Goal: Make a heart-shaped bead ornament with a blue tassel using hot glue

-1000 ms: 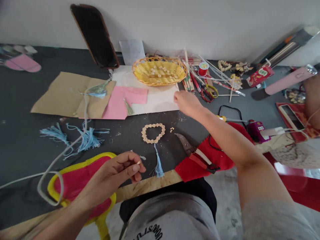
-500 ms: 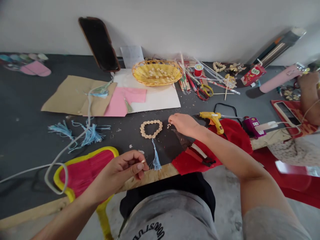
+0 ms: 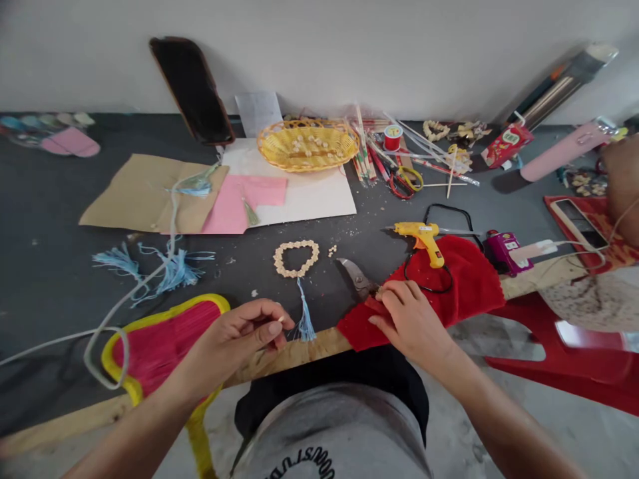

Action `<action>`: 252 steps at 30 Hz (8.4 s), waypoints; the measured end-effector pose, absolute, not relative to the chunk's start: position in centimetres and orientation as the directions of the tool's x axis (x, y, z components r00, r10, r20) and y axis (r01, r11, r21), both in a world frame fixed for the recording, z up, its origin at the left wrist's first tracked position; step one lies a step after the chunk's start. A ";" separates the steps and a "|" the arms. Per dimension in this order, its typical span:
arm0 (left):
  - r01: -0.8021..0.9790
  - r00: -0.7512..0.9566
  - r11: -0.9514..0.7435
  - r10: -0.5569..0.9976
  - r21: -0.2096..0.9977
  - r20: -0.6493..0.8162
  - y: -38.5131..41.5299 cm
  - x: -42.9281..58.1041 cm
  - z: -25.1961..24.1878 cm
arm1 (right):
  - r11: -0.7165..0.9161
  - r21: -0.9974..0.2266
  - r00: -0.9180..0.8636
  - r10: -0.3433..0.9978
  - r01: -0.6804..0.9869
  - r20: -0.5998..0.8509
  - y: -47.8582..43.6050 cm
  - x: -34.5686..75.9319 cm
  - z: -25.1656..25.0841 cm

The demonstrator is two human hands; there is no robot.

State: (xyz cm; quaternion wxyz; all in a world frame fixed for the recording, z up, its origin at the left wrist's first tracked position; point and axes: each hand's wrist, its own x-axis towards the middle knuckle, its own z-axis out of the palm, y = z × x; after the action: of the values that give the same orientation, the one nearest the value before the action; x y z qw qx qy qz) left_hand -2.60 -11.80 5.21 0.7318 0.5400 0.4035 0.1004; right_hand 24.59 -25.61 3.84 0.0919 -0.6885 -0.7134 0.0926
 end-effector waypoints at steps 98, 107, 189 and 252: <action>0.169 0.672 0.541 0.549 0.824 -0.498 -9.2 3.5 4.7 | 0.072 -0.467 -0.061 0.997 0.881 0.039 -25.8 22.4 3.2; 0.159 0.643 0.647 0.505 0.746 -0.576 -9.7 4.2 4.2 | 0.063 -0.474 -0.054 0.998 0.878 0.031 -26.2 22.5 2.3; 0.648 0.705 -0.717 0.692 0.256 0.154 1.8 3.7 3.7 | 0.099 -0.204 -0.146 0.962 0.974 -0.231 -11.7 24.7 4.0; 0.419 0.903 -0.908 0.420 -0.028 -0.091 -11.1 -2.2 2.5 | 0.325 -0.230 -0.315 0.946 0.917 0.078 -21.9 15.9 1.3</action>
State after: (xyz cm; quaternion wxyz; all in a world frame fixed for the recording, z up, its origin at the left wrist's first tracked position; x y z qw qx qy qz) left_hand -2.17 -11.05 2.51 -0.0038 0.9755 0.2149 -0.0475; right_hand 15.94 -21.87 1.26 0.0992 -0.5767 -0.8078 0.0714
